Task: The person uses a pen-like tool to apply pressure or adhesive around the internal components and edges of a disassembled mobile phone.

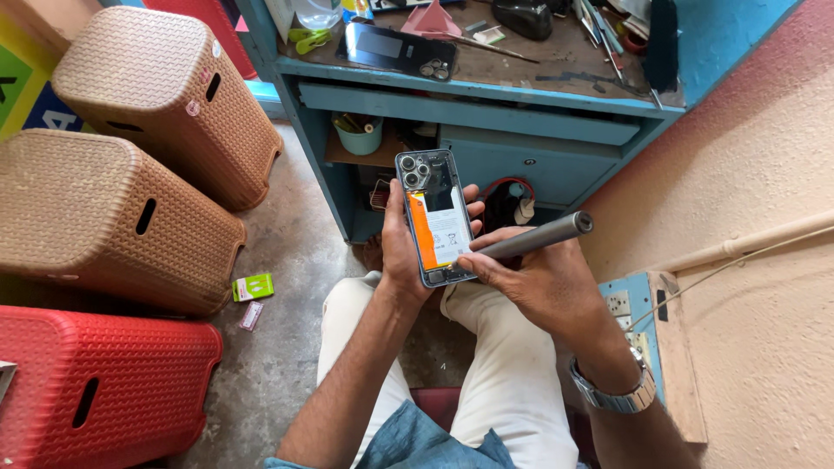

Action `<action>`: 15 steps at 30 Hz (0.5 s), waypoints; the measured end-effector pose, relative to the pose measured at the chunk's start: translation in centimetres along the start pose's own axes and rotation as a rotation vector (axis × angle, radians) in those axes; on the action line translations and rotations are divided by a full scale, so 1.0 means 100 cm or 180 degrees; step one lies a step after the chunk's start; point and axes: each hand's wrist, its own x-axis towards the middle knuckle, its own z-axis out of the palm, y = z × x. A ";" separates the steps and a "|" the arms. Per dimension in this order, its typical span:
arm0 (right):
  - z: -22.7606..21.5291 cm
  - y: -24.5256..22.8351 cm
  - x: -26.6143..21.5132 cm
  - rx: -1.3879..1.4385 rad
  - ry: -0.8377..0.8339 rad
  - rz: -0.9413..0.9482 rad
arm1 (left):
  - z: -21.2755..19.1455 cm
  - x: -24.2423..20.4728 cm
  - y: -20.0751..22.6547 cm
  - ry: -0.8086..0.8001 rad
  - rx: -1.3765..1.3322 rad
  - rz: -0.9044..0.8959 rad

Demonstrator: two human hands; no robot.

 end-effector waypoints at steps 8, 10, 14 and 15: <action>0.003 -0.003 -0.004 -0.0231 0.0127 0.0132 | 0.006 -0.003 0.004 0.0069 0.0096 0.0057; 0.005 -0.001 -0.007 -0.0132 0.0153 0.0026 | 0.007 -0.003 0.004 0.0084 0.0090 0.0072; 0.008 0.004 -0.007 -0.0210 0.0200 -0.0265 | 0.007 -0.003 0.006 0.0099 0.0119 0.0125; 0.009 0.008 -0.008 -0.0168 0.0198 -0.0169 | 0.005 -0.004 0.006 0.0143 0.0132 0.0126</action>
